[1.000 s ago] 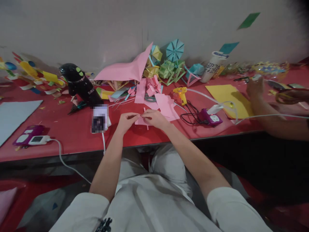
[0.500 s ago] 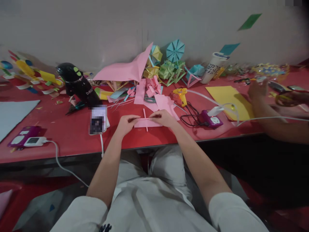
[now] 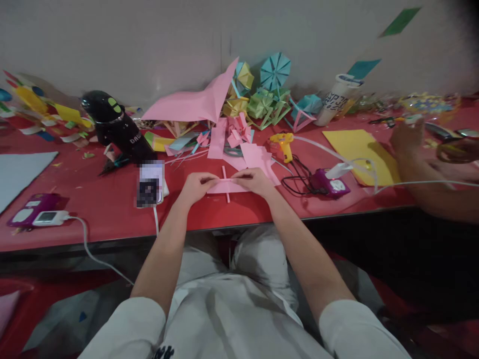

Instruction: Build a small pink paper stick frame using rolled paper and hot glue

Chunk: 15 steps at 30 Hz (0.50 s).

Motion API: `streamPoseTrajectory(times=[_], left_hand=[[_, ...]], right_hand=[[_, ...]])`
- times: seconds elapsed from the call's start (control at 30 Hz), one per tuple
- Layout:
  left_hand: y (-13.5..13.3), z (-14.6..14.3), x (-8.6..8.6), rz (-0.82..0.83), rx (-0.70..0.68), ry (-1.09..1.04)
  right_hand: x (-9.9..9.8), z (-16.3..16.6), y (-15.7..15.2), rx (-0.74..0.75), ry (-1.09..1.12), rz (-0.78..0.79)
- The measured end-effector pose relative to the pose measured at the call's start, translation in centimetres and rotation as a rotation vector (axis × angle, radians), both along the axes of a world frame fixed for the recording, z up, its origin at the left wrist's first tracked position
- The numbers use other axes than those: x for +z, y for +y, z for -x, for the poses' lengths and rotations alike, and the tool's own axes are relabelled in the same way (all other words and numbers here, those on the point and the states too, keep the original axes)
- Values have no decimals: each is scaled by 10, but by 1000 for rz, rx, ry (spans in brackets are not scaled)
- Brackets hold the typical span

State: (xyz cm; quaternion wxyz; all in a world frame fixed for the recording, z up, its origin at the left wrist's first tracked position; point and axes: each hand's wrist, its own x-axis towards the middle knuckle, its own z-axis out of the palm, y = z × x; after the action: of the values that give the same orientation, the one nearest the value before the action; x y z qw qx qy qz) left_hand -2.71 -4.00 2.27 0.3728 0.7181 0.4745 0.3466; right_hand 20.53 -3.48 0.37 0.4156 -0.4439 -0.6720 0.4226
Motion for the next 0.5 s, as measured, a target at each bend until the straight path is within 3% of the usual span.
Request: streamPoseTrajectory(times=[0.27,0.5], left_hand=[[0,5,-5,41,44,-95],[0,4,0,41,-11,-133]], right_hand=[[-8,-5,3,-17,27,16],[-11,-5,3,-29,75,16]])
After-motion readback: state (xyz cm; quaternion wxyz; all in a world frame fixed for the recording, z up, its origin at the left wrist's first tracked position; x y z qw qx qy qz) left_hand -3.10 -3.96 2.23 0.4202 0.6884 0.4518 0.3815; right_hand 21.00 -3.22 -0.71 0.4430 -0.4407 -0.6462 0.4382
